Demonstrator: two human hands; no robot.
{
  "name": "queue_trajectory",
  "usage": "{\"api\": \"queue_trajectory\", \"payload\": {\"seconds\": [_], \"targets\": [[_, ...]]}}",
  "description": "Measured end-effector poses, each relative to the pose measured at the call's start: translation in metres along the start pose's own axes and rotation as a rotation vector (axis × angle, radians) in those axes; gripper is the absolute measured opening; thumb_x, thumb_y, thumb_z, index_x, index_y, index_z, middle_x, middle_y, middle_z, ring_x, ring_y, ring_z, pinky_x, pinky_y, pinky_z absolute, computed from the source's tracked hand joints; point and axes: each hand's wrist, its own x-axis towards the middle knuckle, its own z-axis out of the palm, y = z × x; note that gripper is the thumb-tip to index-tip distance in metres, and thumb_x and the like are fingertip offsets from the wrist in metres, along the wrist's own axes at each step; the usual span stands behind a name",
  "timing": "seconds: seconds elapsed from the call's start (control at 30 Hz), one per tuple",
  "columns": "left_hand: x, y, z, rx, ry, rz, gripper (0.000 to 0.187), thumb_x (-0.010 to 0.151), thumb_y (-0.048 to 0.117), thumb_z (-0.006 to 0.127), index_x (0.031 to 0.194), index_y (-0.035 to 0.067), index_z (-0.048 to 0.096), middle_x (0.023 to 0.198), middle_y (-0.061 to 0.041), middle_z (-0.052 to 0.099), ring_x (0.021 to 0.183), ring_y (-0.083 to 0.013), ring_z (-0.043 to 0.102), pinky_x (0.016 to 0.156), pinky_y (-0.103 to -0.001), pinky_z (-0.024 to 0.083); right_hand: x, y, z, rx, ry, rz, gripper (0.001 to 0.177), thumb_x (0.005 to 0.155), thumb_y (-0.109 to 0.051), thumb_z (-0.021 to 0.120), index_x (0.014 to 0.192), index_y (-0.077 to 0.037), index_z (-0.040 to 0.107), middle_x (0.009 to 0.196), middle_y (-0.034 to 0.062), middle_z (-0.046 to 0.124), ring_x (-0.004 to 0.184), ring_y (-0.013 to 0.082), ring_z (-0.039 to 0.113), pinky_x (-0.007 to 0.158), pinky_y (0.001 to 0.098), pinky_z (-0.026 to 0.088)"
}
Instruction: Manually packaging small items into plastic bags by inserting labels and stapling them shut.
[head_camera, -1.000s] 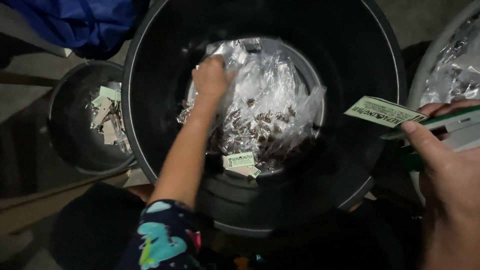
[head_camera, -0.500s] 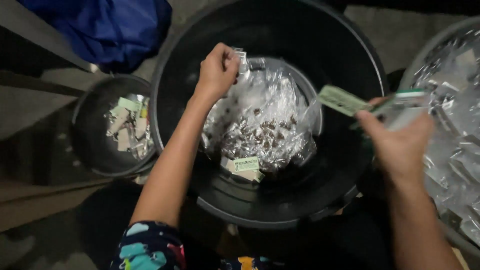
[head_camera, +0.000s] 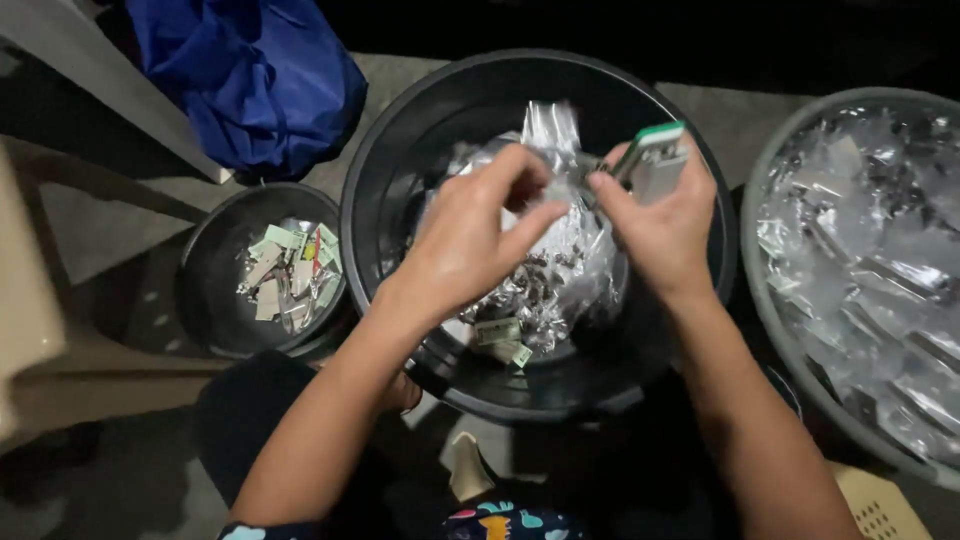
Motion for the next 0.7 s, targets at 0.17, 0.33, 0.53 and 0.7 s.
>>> {"api": "queue_trajectory", "payload": {"seconds": [0.17,0.33,0.53,0.7], "targets": [[-0.013,-0.001,-0.005,-0.113,0.201,0.044,0.021,0.096,0.023,0.071,0.104,0.009,0.059,0.094,-0.004,0.067,0.085,-0.0172,0.067,0.076,-0.032,0.056,-0.006,-0.02,-0.015,0.132,-0.041,0.007,0.025,0.093,-0.004,0.079,0.104,-0.01,0.057,0.103,0.0048,0.068,0.092,0.0148,0.066,0.088,0.0304,0.056],[-0.005,-0.006,-0.002,-0.107,0.289,0.178,0.029,0.096,0.024,0.072,0.121,0.011,0.064,0.115,-0.007,0.066,0.108,-0.0216,0.062,0.091,-0.034,0.053,-0.02,-0.021,-0.017,0.291,-0.118,0.03,0.026,0.093,-0.002,0.076,0.104,-0.009,0.053,0.1,0.0096,0.063,0.093,0.018,0.063,0.086,0.0315,0.054],[-0.001,0.021,-0.013,-0.298,0.151,0.171,0.008,0.101,0.017,0.06,0.096,0.011,0.061,0.09,0.002,0.062,0.088,-0.0112,0.061,0.082,-0.028,0.049,-0.031,-0.013,-0.015,0.044,-0.182,0.071,0.024,0.089,-0.009,0.082,0.102,-0.01,0.062,0.099,0.0026,0.069,0.093,0.0125,0.067,0.09,0.027,0.054],[-0.006,0.016,-0.009,-0.298,0.098,0.142,0.026,0.094,0.022,0.073,0.115,0.012,0.063,0.106,-0.001,0.07,0.099,-0.0132,0.068,0.088,-0.028,0.055,-0.026,-0.028,-0.016,0.276,-0.178,0.068,0.028,0.091,-0.004,0.077,0.107,-0.009,0.054,0.104,0.008,0.065,0.099,0.017,0.065,0.09,0.0304,0.054]]}}
